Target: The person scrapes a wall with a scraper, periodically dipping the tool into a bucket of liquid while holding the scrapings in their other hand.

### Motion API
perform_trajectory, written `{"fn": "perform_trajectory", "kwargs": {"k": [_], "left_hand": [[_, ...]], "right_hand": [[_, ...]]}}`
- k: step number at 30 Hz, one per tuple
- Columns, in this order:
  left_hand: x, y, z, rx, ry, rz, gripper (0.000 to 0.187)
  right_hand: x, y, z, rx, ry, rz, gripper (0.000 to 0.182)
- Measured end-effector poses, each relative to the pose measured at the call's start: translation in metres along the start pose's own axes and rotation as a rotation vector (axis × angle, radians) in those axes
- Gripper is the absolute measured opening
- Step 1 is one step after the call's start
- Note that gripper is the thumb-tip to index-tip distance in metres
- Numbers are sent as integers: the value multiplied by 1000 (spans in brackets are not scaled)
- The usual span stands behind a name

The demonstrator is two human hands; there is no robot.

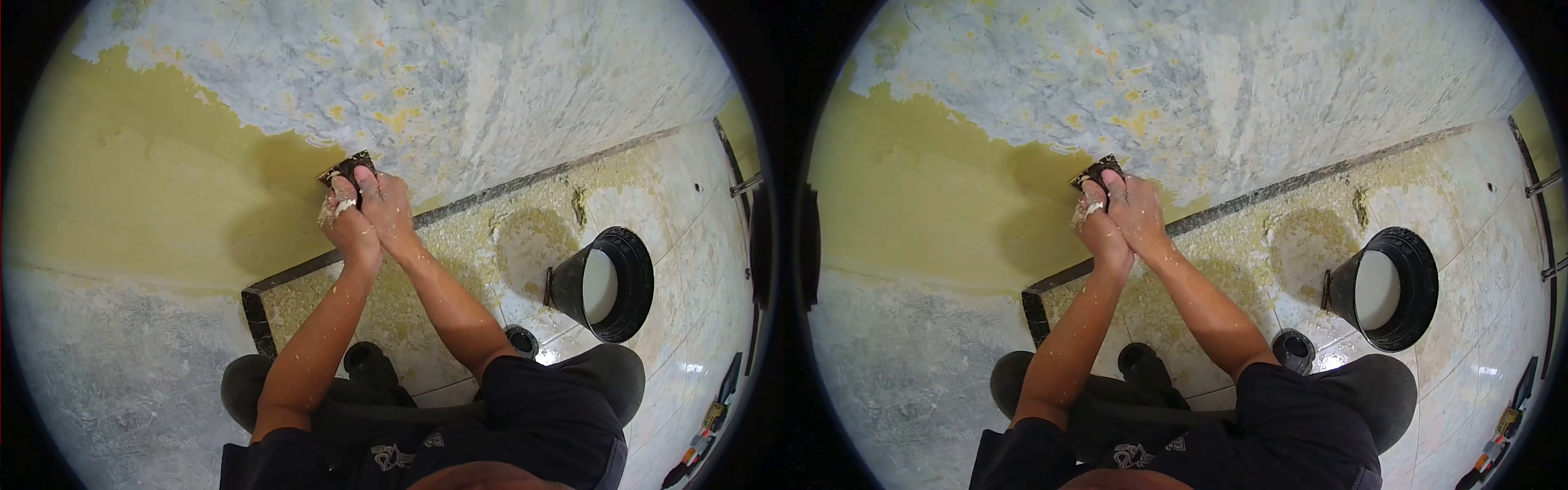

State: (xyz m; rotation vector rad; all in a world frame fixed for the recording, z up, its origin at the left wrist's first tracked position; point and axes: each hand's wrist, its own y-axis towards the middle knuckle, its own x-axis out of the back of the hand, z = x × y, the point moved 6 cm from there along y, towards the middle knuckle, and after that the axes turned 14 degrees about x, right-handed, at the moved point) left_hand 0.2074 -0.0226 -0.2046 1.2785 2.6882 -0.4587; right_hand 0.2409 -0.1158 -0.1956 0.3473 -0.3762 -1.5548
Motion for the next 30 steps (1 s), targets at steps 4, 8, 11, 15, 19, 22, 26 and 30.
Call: {"fn": "perform_trajectory", "kwargs": {"k": [4,8,11,15,19,22,26,30], "left_hand": [[-8,-1,23,77,-45,74,29],[-36,-12,40,403,-107,574,47],[-54,-25,40,515,-114,765,54],[-50,-19,56,593,24,799,57],[-32,-16,58,275,-20,669,51],[-21,-16,52,90,-50,626,35],[-27,-24,26,343,86,278,33],[-26,-21,24,288,142,235,30]], "right_hand": [[20,0,-11,103,-31,71,51],[53,-15,-18,-427,650,301,46],[66,-26,-33,-501,808,314,50],[61,-33,-41,-515,1024,260,43],[53,-25,-34,-402,658,135,24],[46,-21,-18,-315,735,-56,17],[45,-21,-16,-204,475,-88,9],[47,-17,-17,-312,417,-33,19]]}}
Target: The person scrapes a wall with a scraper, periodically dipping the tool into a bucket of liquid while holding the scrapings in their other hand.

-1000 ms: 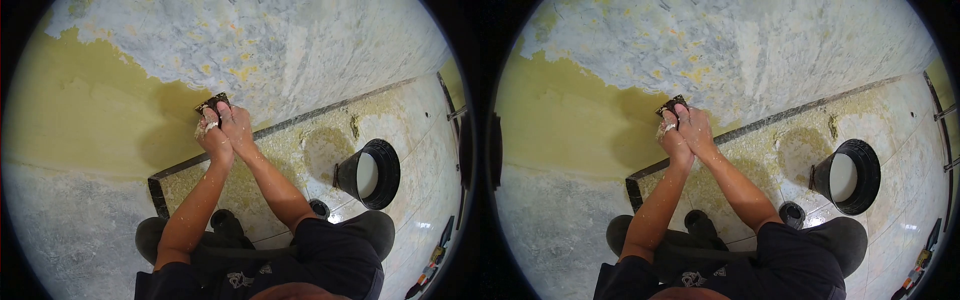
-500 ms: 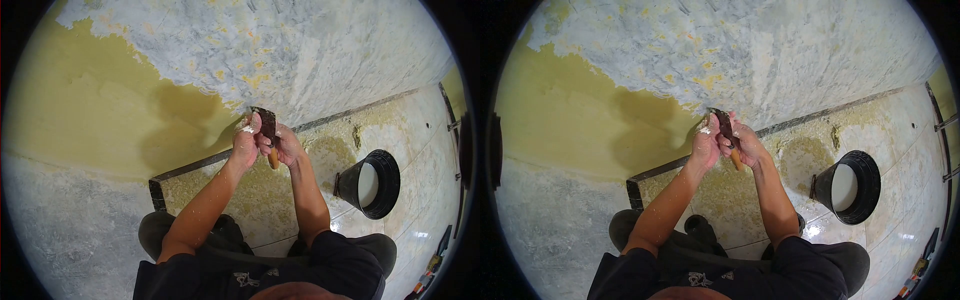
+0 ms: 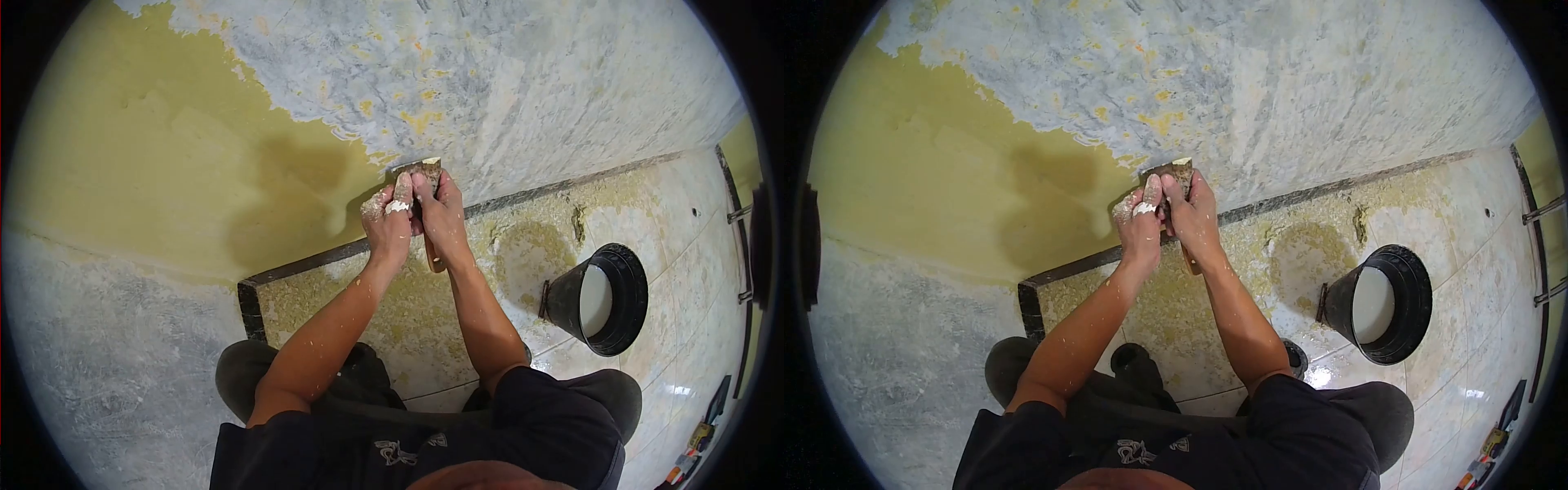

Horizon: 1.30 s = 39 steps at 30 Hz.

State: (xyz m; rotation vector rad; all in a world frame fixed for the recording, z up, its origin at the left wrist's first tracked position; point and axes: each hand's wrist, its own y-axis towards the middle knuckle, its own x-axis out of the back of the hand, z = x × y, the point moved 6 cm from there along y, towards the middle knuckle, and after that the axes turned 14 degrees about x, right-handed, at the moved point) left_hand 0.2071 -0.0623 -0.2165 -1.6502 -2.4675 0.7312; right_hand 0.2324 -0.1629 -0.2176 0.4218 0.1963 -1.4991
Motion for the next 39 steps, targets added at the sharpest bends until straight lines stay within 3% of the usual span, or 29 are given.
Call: {"fn": "perform_trajectory", "kwargs": {"k": [2,3,7,9,15,26,34,37,39], "left_hand": [[3,-2,-9,-105,47,-43,29],[9,6,-9,-240,93,-72,40],[15,10,-8,-269,28,-78,39],[21,14,-6,-330,135,-124,36],[16,6,-15,-332,65,-91,34],[16,14,-12,-271,-31,-54,28],[20,16,-15,-369,90,-123,24],[22,18,-19,-429,194,-153,24],[19,16,-29,-425,165,-131,26]], "right_hand": [[-4,5,2,25,0,-8,22],[-7,7,2,52,-1,-17,24],[-8,9,-7,110,-132,-121,26],[-7,8,0,307,-346,-165,26],[-8,11,-8,217,-160,-201,23],[-8,13,-6,233,-242,-254,20],[-11,14,-9,245,-156,-257,22],[-18,14,-8,117,10,-278,21],[-20,21,4,290,-137,-262,20]]}}
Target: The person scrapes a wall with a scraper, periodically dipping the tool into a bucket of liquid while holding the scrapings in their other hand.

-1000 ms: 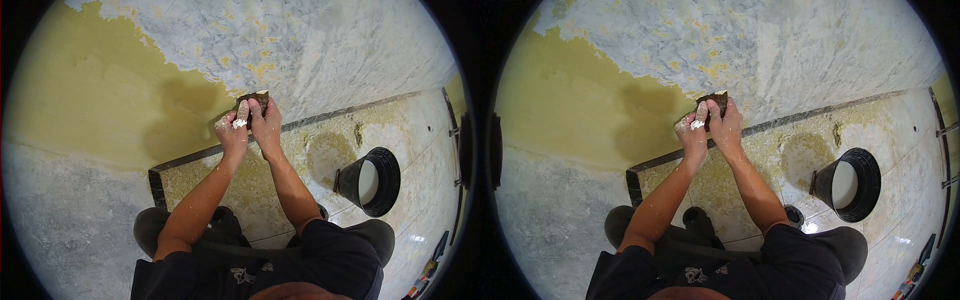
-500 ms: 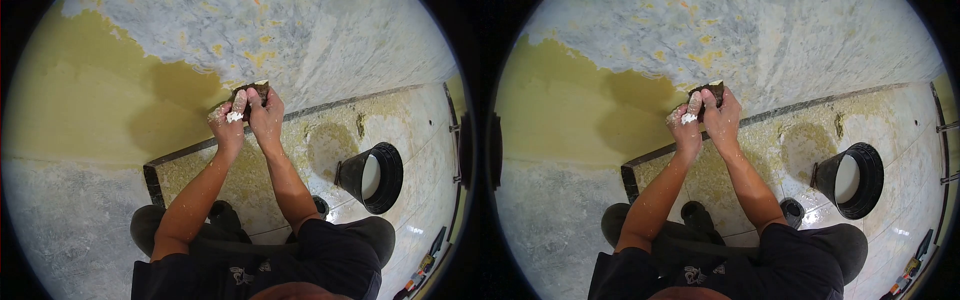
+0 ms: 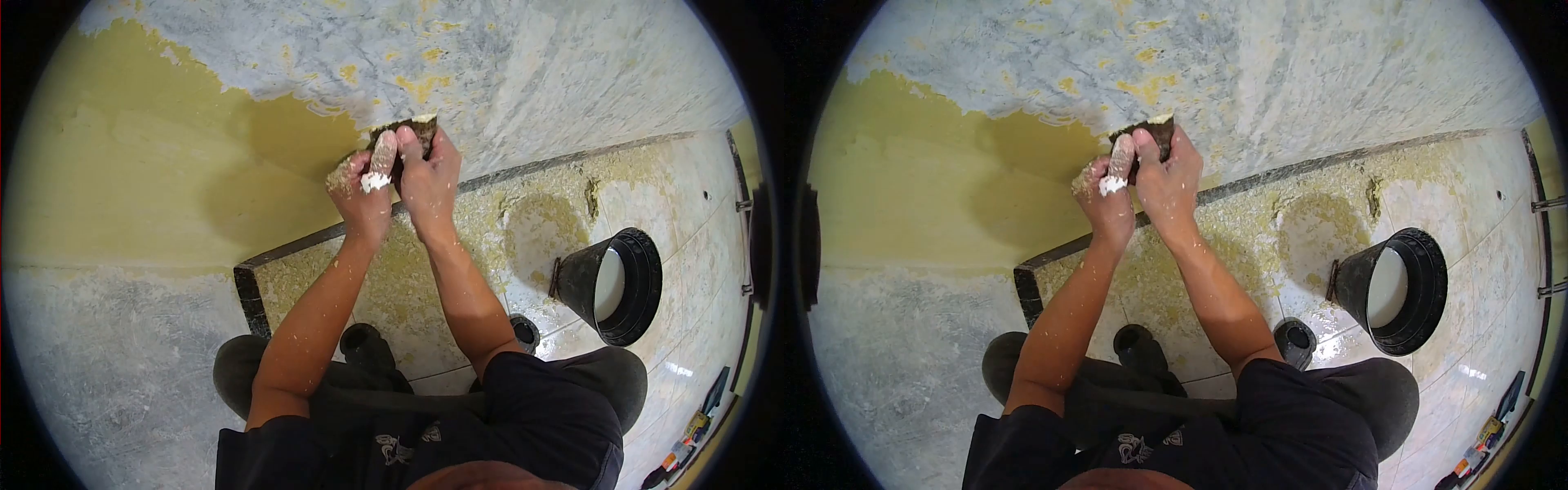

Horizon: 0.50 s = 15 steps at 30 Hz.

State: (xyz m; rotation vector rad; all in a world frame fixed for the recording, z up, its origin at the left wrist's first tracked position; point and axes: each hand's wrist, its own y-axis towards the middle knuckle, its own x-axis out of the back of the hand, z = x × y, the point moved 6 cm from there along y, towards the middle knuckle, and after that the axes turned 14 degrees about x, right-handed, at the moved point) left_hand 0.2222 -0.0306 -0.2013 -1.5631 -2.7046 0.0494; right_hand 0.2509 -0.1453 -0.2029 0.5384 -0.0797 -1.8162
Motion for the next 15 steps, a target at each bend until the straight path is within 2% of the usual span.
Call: {"fn": "perform_trajectory", "kwargs": {"k": [2,5,8,11,13,15], "left_hand": [[2,-2,-4,-24,39,-16,35],[-3,-4,-3,4,-11,-22,35],[-8,-13,13,58,13,-11,36],[-10,-10,17,95,64,-14,35],[-11,-12,13,145,-102,7,35],[-11,-11,14,125,-119,24,35]], "right_hand": [[-1,-2,4,36,-25,-5,20],[4,2,11,137,-99,-8,20],[21,-4,-5,11,-169,15,21],[21,-1,-7,89,-172,15,20],[20,0,-4,79,-188,20,19],[17,1,-2,65,-202,24,18]]}}
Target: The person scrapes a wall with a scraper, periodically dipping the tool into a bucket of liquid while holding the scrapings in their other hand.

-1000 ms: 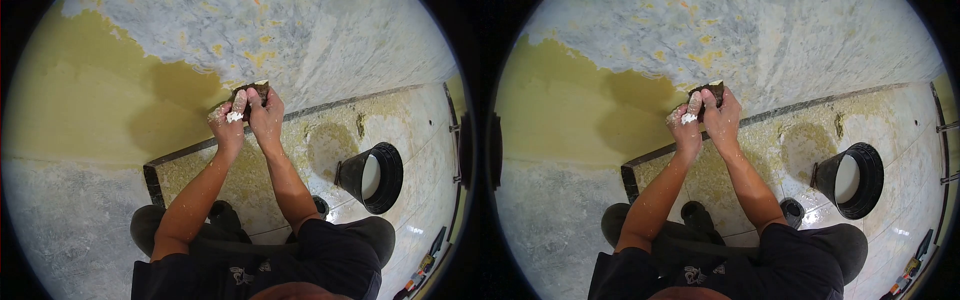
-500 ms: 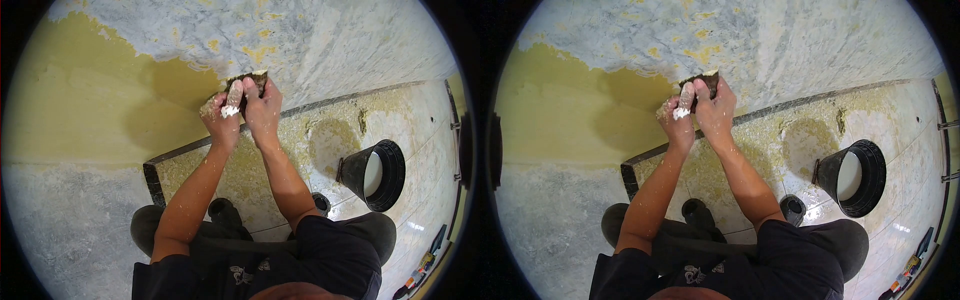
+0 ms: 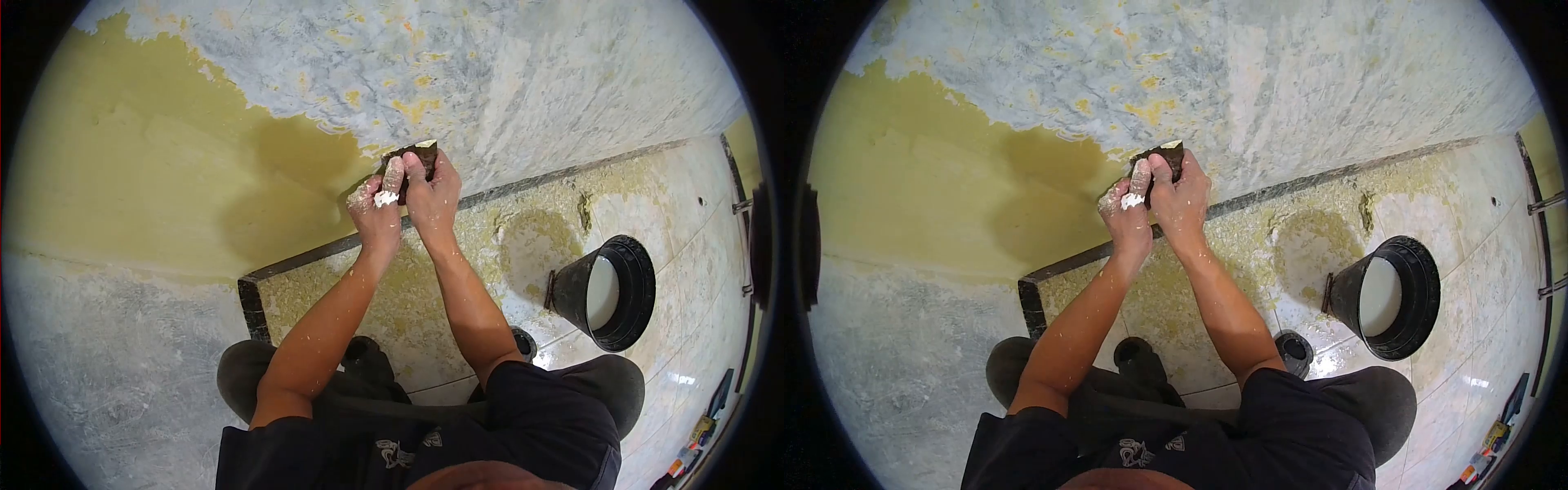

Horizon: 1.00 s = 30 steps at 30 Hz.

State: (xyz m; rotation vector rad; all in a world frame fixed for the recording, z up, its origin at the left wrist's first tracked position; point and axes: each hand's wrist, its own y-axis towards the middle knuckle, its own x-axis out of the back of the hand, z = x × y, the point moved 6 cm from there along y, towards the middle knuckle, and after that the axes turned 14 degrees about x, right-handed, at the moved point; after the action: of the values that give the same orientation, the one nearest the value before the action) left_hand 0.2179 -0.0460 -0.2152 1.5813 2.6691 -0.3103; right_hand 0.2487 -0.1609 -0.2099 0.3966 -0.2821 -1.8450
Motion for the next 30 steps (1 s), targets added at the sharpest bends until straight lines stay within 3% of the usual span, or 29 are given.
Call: {"fn": "perform_trajectory", "kwargs": {"k": [3,5,10,12,13,21,23,27,30], "left_hand": [[-1,1,-7,-46,11,-18,35],[2,13,-9,-21,-49,-23,35],[-2,9,-9,-41,-113,-30,40],[-5,-1,-8,-36,23,-13,39],[-4,-2,-1,41,90,-37,37],[-5,2,4,22,3,-1,36],[-6,-1,7,121,-97,10,36],[-7,-2,-2,15,-27,14,35],[-2,1,4,86,26,14,36]], "right_hand": [[-1,4,11,-7,32,-4,19],[-4,15,42,112,-35,32,20],[-7,9,32,113,17,-32,21],[3,3,21,106,18,-66,22],[7,0,13,34,-15,-47,23],[4,-1,4,97,-66,-56,26],[7,-3,5,41,-45,-31,25],[4,1,5,46,-58,-33,23],[6,-2,3,3,-43,-27,21]]}}
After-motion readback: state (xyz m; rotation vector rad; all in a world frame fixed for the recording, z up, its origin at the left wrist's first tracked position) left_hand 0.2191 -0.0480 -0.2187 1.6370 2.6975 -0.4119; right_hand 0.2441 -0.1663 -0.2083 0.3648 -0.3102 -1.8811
